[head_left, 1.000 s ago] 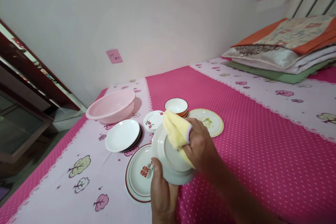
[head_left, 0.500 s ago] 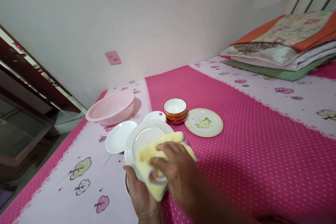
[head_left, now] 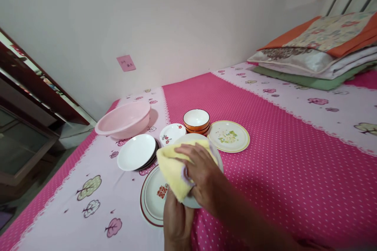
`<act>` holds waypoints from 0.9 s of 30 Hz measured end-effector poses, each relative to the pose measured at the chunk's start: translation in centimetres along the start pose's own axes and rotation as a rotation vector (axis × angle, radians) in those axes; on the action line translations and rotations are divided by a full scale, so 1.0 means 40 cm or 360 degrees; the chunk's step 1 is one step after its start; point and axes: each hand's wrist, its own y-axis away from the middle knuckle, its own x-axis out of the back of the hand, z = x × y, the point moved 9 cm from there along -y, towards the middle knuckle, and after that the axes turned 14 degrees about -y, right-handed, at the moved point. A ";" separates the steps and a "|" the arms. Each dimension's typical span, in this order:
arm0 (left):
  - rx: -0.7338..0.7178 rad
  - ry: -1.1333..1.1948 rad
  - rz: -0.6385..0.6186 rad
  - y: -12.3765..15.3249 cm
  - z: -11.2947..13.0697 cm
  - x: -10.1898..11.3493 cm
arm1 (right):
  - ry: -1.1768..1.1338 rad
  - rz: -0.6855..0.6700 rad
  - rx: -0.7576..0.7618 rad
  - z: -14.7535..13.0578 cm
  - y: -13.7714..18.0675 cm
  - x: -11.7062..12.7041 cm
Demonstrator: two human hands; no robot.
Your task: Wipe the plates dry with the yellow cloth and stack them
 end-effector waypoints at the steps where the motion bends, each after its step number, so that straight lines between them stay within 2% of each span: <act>1: 0.0029 0.0022 -0.0001 0.002 -0.007 -0.007 | 0.0026 0.0051 -0.0016 0.012 -0.002 0.017; 4: 0.0121 0.0074 0.0010 0.009 -0.030 -0.003 | 0.0083 0.0209 -0.0135 0.059 -0.002 0.068; 7: 0.0093 0.0133 0.0017 0.007 -0.028 0.024 | 0.0088 0.0336 -0.0317 0.115 0.006 0.106; 10: 0.0024 0.0174 0.0026 -0.003 -0.012 0.055 | 0.0054 0.0347 -0.0462 0.160 0.012 0.111; 12: -0.0024 0.0188 -0.0003 -0.013 0.003 0.071 | 0.0005 0.0312 -0.0476 0.169 0.010 0.102; 16: -0.0146 0.0262 -0.0100 -0.028 0.041 0.091 | -0.0209 0.0134 -0.0383 0.143 0.001 0.075; 19: -0.0240 0.0259 0.0024 -0.030 0.072 0.114 | -0.0343 -0.0113 -0.0366 0.117 0.002 0.060; 23: -0.0203 0.0264 0.0128 -0.030 0.087 0.119 | -0.0421 -0.0389 -0.0250 0.077 0.009 0.061; 27: -0.0112 0.0272 0.0120 -0.027 0.081 0.110 | -0.0262 -0.0476 -0.0154 0.040 0.016 0.046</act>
